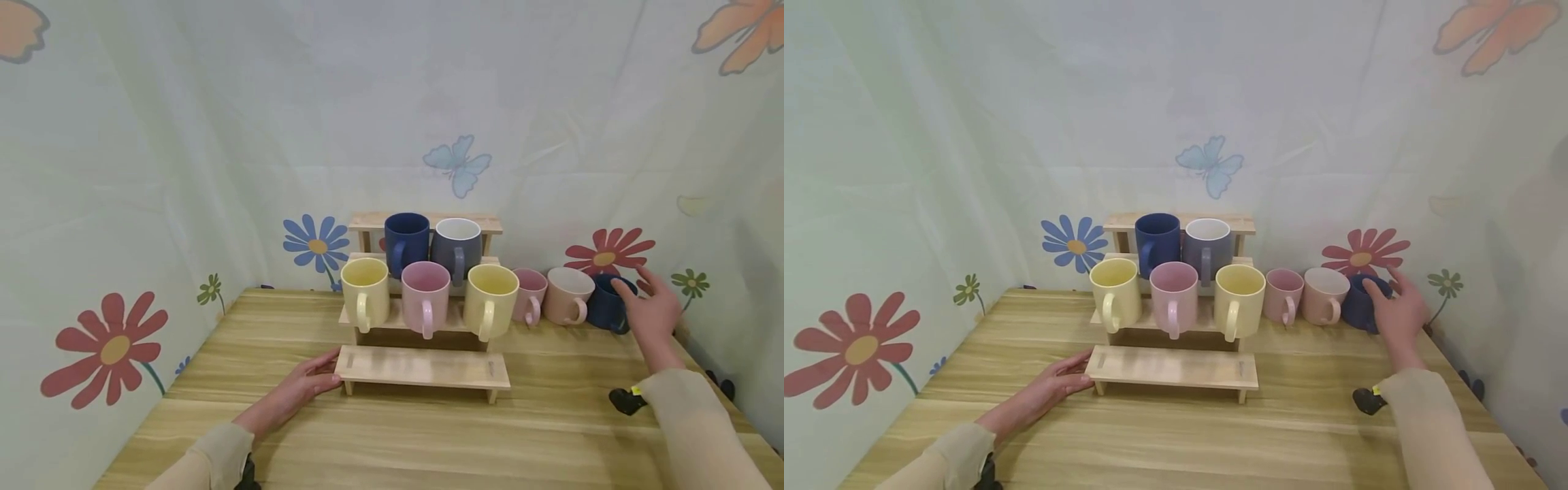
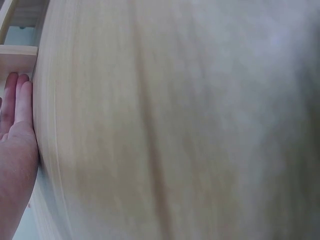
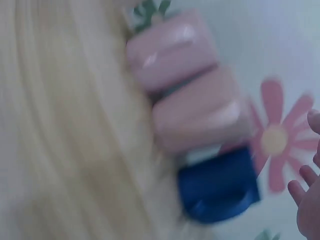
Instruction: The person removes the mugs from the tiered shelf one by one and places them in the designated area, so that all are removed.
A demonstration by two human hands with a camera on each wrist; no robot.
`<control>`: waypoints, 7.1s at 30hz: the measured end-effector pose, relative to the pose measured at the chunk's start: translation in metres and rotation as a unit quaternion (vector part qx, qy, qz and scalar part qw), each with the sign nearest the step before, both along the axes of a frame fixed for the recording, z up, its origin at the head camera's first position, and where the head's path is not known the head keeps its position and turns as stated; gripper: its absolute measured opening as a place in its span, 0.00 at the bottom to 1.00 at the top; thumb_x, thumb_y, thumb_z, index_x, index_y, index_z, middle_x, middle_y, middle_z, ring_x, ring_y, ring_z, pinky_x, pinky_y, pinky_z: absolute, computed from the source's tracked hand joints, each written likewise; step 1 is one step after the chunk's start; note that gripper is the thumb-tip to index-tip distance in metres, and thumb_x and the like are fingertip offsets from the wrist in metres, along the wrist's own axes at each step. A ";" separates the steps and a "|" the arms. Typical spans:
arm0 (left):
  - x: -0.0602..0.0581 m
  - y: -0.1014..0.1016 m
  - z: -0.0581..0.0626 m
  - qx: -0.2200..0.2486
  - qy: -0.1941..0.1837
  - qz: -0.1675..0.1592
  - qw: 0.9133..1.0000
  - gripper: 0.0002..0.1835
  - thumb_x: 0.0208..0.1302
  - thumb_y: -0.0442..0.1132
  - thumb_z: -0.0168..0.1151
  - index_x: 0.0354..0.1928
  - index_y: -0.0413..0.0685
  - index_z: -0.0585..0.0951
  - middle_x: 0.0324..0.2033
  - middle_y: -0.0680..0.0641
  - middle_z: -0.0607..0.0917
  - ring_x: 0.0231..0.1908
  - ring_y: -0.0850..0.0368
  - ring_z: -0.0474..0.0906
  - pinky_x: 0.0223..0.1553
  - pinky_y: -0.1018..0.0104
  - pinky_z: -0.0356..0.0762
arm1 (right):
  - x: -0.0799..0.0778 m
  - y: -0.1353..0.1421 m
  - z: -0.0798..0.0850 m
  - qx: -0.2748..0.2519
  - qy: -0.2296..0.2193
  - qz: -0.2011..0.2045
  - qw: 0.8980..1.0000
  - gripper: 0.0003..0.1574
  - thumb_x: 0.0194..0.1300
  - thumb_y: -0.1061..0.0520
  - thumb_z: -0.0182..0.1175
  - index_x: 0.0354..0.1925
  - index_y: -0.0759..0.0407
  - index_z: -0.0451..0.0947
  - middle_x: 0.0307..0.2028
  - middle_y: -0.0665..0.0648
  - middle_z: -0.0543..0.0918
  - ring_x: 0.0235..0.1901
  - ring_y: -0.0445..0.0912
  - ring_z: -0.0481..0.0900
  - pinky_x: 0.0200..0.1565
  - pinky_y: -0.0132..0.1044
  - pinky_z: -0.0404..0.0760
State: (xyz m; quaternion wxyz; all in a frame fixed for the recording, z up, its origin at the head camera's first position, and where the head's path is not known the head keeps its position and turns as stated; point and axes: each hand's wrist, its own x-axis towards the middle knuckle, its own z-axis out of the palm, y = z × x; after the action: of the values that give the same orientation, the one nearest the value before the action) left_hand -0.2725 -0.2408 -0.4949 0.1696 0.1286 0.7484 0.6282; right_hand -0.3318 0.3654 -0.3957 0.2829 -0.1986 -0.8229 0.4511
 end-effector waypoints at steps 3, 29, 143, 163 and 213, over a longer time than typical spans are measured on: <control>-0.001 0.000 0.000 0.007 -0.002 -0.002 1.000 0.42 0.70 0.42 0.59 0.77 0.39 0.49 0.70 0.29 0.64 0.65 0.49 0.70 0.59 0.75 0.74 | -0.001 -0.018 0.020 -0.005 0.036 0.013 0.999 0.37 0.67 0.39 0.60 0.71 0.43 0.67 0.71 0.51 0.70 0.69 0.50 0.70 0.67 0.46 0.74; -0.001 0.004 -0.001 -0.017 0.013 0.020 1.000 0.42 0.68 0.45 0.61 0.77 0.41 0.53 0.69 0.32 0.68 0.65 0.47 0.72 0.63 0.67 0.74 | 0.051 -0.182 0.096 0.089 0.212 0.227 0.946 0.31 0.62 0.51 0.69 0.63 0.50 0.77 0.59 0.53 0.82 0.55 0.50 0.81 0.48 0.23 0.81; 0.031 0.033 0.004 -0.062 0.028 0.175 0.982 0.39 0.64 0.50 0.66 0.73 0.46 0.65 0.65 0.36 0.75 0.66 0.41 0.71 0.70 0.44 0.65 | 0.017 -0.346 0.091 0.048 0.201 0.267 0.941 0.12 0.63 0.56 0.65 0.38 0.63 0.76 0.30 0.59 0.86 0.24 0.45 0.84 0.29 0.34 0.85; 0.030 0.037 0.001 -0.058 0.034 0.181 0.981 0.38 0.63 0.48 0.67 0.72 0.45 0.66 0.63 0.36 0.77 0.64 0.42 0.74 0.69 0.44 0.67 | 0.058 -0.288 0.123 0.025 0.317 0.332 0.888 0.13 0.64 0.62 0.65 0.43 0.68 0.74 0.25 0.62 0.84 0.20 0.39 0.79 0.27 0.24 0.81; 0.029 0.036 0.005 -0.066 0.023 0.179 0.981 0.40 0.64 0.51 0.66 0.73 0.44 0.64 0.68 0.35 0.71 0.69 0.39 0.67 0.71 0.44 0.63 | 0.109 -0.090 0.021 0.150 0.230 0.169 0.947 0.11 0.56 0.71 0.66 0.37 0.70 0.74 0.19 0.33 0.76 0.16 0.23 0.74 0.22 0.15 0.74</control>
State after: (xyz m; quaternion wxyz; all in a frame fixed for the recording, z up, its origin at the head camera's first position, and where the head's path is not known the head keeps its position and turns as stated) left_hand -0.2431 -0.2045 -0.4895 0.0457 -0.0043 0.8029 0.5943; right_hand -0.2224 0.2754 -0.3747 0.4111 0.0971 -0.8148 0.3970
